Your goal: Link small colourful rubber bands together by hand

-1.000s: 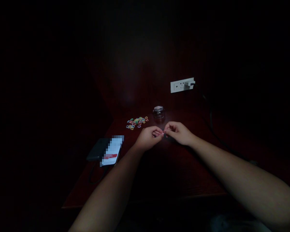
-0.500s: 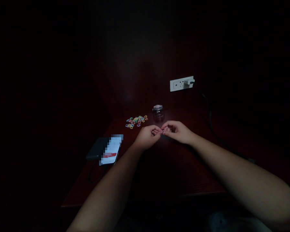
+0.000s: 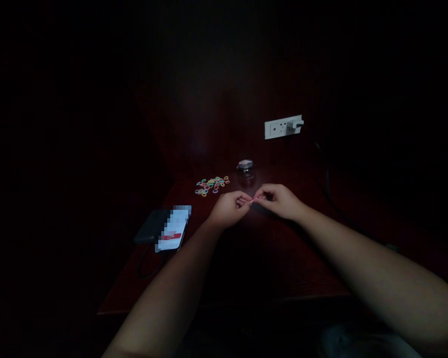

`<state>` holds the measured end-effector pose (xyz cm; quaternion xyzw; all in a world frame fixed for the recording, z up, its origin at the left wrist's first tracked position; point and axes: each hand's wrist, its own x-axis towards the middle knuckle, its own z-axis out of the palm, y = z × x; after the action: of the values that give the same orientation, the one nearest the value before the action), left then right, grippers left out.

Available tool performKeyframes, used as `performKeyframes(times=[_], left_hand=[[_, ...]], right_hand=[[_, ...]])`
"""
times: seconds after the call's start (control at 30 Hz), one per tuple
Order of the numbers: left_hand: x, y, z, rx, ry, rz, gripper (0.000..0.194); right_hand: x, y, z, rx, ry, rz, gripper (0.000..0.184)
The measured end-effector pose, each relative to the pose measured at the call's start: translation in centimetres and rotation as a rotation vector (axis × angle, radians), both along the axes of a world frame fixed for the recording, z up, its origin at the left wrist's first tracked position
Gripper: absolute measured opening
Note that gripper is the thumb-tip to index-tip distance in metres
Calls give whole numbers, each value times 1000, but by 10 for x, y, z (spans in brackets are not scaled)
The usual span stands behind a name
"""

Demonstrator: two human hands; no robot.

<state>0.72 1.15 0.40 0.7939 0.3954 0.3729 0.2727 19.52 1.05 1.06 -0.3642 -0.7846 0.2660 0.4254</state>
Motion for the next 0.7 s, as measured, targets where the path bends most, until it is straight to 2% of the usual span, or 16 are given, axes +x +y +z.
performKeyframes(times=[0.33, 0.7], left_hand=[[1, -2, 2, 34, 19, -6, 18], [-1, -1, 4, 25, 48, -4, 18]], right_hand=[[-1, 2, -1, -97, 116, 27, 21], [-2, 3, -3, -135, 165, 48, 21]])
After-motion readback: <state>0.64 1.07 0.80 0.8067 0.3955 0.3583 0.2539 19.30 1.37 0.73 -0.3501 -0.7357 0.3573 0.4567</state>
